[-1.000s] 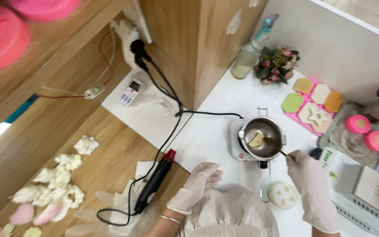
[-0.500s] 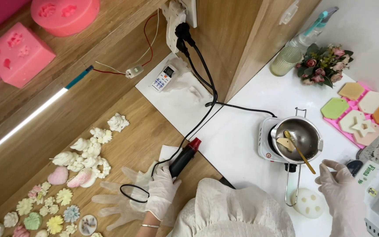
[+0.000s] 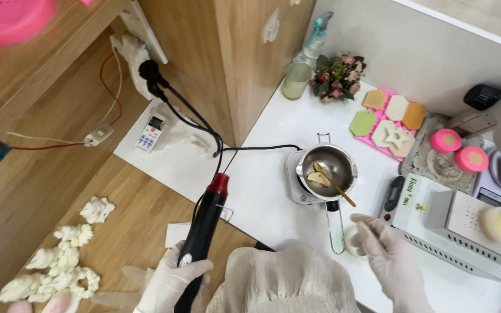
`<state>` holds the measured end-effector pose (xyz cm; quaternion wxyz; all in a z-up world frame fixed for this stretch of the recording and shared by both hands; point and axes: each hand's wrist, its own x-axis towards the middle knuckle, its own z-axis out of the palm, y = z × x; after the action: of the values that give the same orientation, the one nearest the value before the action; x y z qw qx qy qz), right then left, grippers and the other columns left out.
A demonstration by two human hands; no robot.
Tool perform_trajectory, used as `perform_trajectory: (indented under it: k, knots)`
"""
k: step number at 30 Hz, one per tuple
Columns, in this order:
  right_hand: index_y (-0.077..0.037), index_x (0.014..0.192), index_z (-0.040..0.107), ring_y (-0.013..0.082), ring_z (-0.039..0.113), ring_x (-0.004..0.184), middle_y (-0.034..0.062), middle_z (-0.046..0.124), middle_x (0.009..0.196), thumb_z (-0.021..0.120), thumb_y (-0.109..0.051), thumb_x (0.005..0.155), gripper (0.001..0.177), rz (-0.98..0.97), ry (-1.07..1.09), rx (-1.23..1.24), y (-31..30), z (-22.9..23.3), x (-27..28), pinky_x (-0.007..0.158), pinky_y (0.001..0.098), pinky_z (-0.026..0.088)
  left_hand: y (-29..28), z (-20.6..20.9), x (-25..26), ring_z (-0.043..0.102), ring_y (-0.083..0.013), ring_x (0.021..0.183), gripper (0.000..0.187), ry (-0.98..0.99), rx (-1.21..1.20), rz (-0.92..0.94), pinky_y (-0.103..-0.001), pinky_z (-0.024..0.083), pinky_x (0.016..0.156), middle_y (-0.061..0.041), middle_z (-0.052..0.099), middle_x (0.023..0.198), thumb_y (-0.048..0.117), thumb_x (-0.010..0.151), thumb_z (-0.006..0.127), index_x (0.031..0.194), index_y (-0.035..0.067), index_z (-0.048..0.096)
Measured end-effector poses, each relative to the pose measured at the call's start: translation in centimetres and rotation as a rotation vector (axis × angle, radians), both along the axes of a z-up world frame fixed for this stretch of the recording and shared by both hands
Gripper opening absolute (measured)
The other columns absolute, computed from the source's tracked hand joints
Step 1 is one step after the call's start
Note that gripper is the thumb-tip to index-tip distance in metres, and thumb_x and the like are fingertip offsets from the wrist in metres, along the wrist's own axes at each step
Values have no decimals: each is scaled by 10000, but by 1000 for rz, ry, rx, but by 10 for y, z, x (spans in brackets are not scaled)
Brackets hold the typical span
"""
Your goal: Melting pieces of wax in a small pot using an electric heater and a heat gun.
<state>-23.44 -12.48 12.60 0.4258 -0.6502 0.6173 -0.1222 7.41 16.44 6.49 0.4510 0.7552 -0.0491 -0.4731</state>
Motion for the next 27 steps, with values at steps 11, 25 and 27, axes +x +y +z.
perform_trajectory:
  k: [11,25,27]
  knots:
    - [-25,1349,578,199,710,1021,109,741,1134,475,-449,950,592,91,-1060,598,27,54,87,926,392,553,-171,131,-36,728,-251,591,598,788,-414,-405,-330,586,522,-141,723,714,493,1028,495,1395,29,583]
    - [-18,1347,540,404,560,1367,232,606,1356,662,-128,941,438,301,-1811,854,-1,59,113,1213,576,441,-162,87,-62,700,-287,755,693,772,-679,-376,-372,541,614,-315,700,1102,444,1020,601,1507,-42,516]
    - [-18,1360,548,399,570,1309,259,621,1341,668,-151,933,463,249,-1690,851,2,58,111,1145,565,457,-160,98,-65,684,-301,841,712,258,-678,-402,-382,536,680,-302,672,1167,347,968,686,1536,-23,470]
